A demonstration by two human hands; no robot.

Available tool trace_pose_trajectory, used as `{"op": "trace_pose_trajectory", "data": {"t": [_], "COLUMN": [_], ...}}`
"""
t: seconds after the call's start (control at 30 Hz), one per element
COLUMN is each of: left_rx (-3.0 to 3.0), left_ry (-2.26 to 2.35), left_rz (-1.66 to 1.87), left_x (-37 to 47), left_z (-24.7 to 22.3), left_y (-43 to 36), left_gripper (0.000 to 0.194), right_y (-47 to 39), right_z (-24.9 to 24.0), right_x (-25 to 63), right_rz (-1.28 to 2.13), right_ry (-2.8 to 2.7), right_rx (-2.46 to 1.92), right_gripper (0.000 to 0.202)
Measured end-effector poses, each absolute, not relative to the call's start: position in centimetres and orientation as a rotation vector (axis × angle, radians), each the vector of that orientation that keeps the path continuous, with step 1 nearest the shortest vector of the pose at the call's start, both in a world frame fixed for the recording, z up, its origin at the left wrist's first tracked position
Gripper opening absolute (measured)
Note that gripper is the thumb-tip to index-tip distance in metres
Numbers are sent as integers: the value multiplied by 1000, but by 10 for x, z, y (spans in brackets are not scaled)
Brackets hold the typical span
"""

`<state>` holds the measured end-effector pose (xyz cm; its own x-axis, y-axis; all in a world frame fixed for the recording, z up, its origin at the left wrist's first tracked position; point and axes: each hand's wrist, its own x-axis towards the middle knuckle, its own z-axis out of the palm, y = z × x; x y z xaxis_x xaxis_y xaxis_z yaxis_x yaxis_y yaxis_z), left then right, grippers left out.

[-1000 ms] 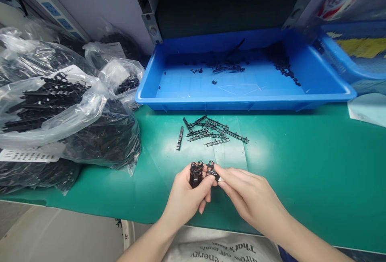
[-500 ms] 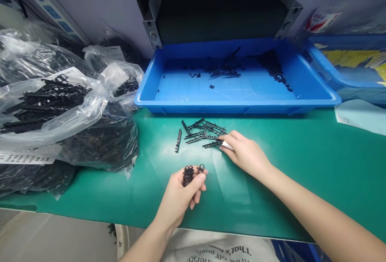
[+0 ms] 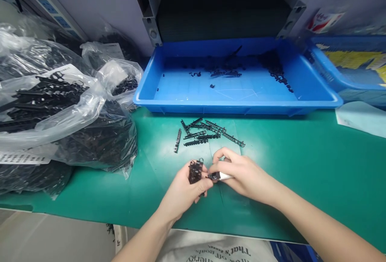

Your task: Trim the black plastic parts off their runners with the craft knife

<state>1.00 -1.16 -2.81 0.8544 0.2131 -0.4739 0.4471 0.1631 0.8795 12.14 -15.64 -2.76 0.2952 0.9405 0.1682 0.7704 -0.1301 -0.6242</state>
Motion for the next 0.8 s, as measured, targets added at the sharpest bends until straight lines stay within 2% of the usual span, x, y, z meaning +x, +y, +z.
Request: {"op": "trace_pose_trajectory", "data": {"t": [0.07,0.2,0.37,0.53,0.8], "left_rx": [1395,1395,1402,1425,1408], "left_ry": [569,641,659,651,671], "left_rz": [-239,-136,-74,-70,-42], "left_x": [11,9,5,2,0], "left_z": [-28,-28,-30,-30,-33], "left_y": [-16,-18,-17,-17,-20], "left_gripper": [25,25,27,21,26], "right_y": [-157,-160,-164,-163,-163], "right_z": [-29,-32,-34,-36,-37], "right_x": [113,102,88,79,75], "right_rz": [337,362,511,365,195], "right_ry": [-1374,-1022,-1126,-1178,-1213], "right_rx": [-1944,-2046,-2025,-2104,-2163], "right_gripper": [20,26,33,34,35]}}
